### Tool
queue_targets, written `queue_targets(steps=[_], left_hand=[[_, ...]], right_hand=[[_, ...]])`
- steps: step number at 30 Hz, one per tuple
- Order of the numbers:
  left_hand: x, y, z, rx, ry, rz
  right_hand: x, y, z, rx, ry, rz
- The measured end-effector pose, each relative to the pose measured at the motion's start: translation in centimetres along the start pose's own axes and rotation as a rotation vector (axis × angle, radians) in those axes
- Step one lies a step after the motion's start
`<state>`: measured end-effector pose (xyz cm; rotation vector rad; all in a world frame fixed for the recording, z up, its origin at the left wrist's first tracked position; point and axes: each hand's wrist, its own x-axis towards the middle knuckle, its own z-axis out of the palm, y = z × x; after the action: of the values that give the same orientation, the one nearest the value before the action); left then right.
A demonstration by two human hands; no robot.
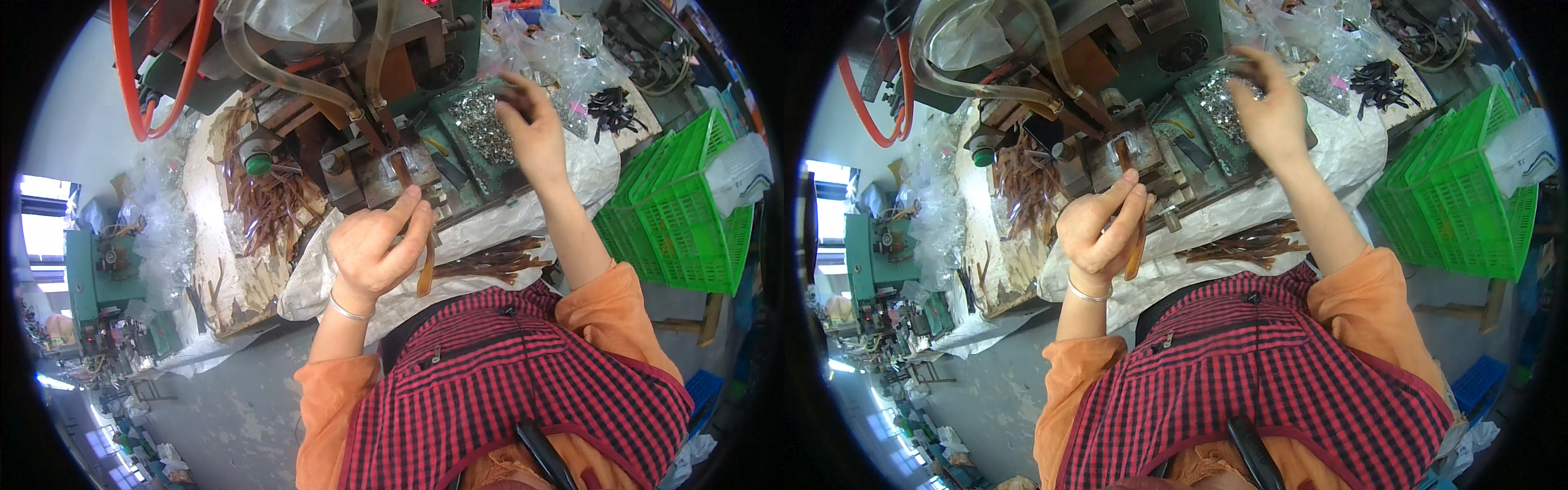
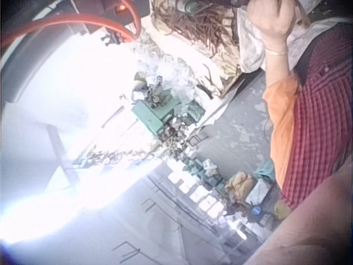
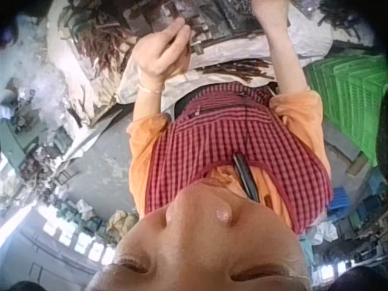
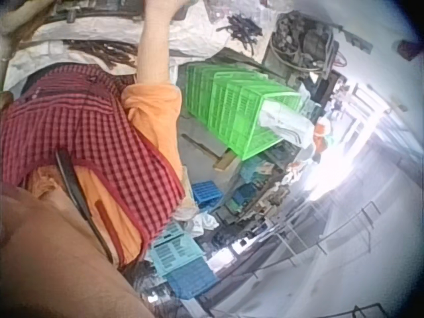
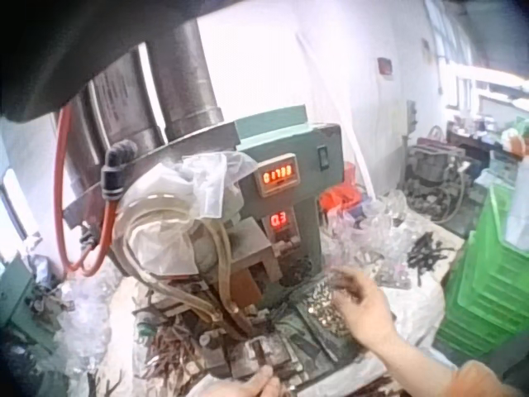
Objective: The person repeatedly picks up brown strap-like pieces and small metallic beads, inserts the beads into the straps, and places the assembled pieces into a green plastic basket. The process is continuous and repetitive throughout the clip.
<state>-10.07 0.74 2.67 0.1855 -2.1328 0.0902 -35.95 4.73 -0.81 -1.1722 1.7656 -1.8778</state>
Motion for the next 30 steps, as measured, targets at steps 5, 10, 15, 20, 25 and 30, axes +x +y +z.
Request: queue_targets(steps=[5, 10, 15, 20, 25, 30], left_hand=[[0.0, 0.0, 0.4, -0.012, 0.028, -0.004], [-0.3, 1.1, 0.1, 0.005, 0.031, -0.077], [-4.7, 3.9, -1.3, -0.033, 0.042, -0.404], [-11.5, 2.1, -4.1, 0.116, 0.095, -0.611], [-9.5, -2.7, -10.1, 0.276, 0.491, -0.975], [-7.6, -11.8, -8.4, 0.151, -0.094, -0.904]], right_hand=[[0.4, 4.2, 0.0, -0.5, 0.002, -0.228], [1.5, 4.2, 5.7, -0.896, -0.24, -0.572], [2.9, 5.8, 8.0, -1.017, -0.301, -0.581], [2.4, 5.7, 8.0, -1.047, -0.33, -0.646], [0.8, 2.3, 3.2, -0.48, -0.115, -0.212], [0.7, 2.7, 1.5, -0.295, -0.08, -0.08]])
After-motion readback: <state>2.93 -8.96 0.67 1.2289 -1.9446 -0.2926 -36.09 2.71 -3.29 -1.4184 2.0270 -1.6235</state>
